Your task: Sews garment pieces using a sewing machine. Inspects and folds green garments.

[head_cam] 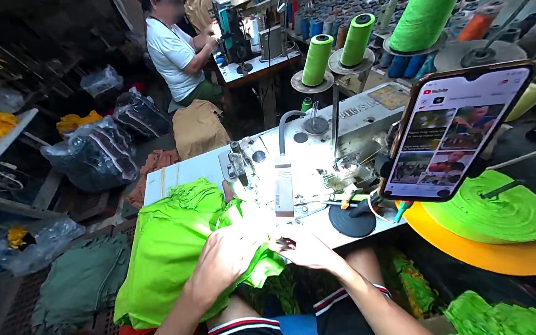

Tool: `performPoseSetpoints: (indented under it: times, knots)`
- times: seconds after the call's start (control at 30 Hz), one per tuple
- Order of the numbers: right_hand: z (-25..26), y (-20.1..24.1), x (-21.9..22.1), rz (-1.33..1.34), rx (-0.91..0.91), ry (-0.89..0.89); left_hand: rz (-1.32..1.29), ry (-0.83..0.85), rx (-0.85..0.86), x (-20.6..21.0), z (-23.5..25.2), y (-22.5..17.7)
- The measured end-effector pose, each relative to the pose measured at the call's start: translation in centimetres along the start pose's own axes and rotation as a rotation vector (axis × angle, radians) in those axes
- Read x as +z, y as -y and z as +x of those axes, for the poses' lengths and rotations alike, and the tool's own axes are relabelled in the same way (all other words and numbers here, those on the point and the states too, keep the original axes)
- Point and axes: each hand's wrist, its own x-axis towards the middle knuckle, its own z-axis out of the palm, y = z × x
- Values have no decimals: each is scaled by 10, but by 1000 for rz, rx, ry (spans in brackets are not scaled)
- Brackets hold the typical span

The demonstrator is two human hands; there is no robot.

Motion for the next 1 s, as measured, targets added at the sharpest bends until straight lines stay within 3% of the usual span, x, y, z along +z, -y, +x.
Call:
performPoseSetpoints:
  times: [0.2,0.3,0.37,0.47,0.6,0.67,0.77,0.9,1.0]
  knots:
    - [2,-1,-2,54,-53,-19,46,11,125,12,12,-17]
    - [4,-1,-5,32,-25,9,124,201,-46,-13,22,3]
    - [4,-1,-4,24,-9,15,195,341,-171,-39,27,38]
    - [3,-1,-1,8,-1,-62,262,201,154,-61,12,63]
    - [-19,-9,21,2,22,-364,109,162,403,-67,-5,10]
    - [-26,-8,37,-107,139,-233,52,145,449,-63,-7,-4]
    - [-6,23,55,-208,249,239,-14,152,469,-53,2,-23]
    - [6,45,52,-37,397,235,32,108,446,-40,5,-48]
    - [3,8,45,-189,167,164,53,135,410,-38,-2,-35]
